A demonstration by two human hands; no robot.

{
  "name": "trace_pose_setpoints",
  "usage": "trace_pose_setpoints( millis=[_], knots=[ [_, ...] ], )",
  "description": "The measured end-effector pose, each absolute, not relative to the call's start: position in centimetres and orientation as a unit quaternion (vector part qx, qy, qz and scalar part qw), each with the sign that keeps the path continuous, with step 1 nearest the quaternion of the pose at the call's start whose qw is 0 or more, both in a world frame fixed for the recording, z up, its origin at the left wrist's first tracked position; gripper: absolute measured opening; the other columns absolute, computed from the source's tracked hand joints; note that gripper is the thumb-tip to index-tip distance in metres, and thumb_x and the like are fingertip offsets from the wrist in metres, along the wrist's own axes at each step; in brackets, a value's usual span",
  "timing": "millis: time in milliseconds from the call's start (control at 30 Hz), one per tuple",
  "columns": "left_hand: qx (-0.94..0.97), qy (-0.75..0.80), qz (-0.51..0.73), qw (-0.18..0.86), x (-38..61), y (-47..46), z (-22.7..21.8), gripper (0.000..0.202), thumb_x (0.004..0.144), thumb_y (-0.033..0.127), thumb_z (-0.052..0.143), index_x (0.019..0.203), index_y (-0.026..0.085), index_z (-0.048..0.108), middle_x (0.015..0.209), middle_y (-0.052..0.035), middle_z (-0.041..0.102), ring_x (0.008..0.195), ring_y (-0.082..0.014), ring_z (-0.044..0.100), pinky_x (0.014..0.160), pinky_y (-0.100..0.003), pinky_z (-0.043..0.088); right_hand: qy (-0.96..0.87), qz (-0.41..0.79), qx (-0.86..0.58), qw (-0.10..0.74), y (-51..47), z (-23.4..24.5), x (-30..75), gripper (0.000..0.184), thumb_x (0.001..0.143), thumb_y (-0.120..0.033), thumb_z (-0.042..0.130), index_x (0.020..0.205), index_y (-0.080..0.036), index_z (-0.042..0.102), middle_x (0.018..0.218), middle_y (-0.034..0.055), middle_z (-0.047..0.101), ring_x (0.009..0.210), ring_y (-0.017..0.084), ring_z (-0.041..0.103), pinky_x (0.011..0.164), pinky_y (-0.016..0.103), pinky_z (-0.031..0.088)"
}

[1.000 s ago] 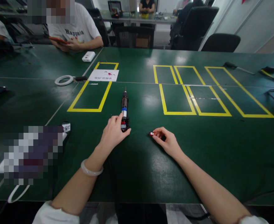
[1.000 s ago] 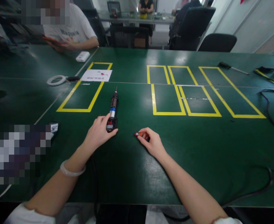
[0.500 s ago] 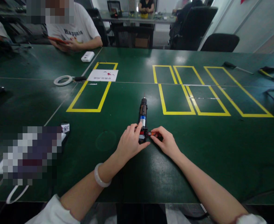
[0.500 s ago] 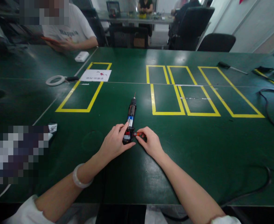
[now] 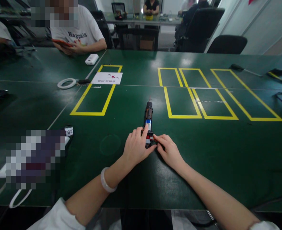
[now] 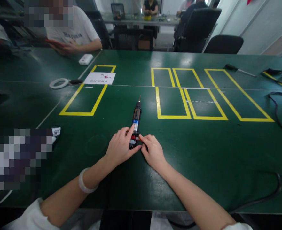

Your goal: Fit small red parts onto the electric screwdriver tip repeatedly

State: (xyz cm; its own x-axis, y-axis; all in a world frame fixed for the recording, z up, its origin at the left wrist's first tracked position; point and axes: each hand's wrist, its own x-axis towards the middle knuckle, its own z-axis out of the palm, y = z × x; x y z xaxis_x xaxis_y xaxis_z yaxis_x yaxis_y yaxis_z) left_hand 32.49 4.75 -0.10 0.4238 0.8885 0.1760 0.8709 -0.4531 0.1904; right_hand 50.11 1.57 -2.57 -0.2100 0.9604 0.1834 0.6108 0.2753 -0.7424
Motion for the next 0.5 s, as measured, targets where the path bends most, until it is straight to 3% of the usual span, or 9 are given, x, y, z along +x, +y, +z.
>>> trace_pose_setpoints(
  millis=[267,500],
  knots=[
    [0.824,0.554,0.115,0.014,32.8,5.7,0.1,0.071,0.084,0.053,0.056,0.144,0.02,0.041,0.104,-0.0104,0.053,0.091,-0.0252,0.054,0.072,-0.034,0.043,-0.737,0.289,-0.522,0.319,1.9,-2.7,50.1,0.055,0.084,-0.003,0.041,0.133,-0.022,0.058,0.105,0.0099,0.063,0.099,0.025,0.055,0.088,0.043,0.048],
    [0.831,0.551,0.073,-0.014,31.3,6.3,0.7,0.072,0.084,0.052,0.057,0.147,0.023,0.038,0.108,-0.0112,0.053,0.096,-0.0265,0.052,0.077,-0.035,0.041,-0.716,0.303,-0.509,0.37,2.3,-2.7,50.9,0.042,0.088,-0.007,0.044,0.12,-0.023,0.065,0.102,0.0075,0.06,0.098,0.021,0.057,0.086,0.037,0.048]
  ],
)
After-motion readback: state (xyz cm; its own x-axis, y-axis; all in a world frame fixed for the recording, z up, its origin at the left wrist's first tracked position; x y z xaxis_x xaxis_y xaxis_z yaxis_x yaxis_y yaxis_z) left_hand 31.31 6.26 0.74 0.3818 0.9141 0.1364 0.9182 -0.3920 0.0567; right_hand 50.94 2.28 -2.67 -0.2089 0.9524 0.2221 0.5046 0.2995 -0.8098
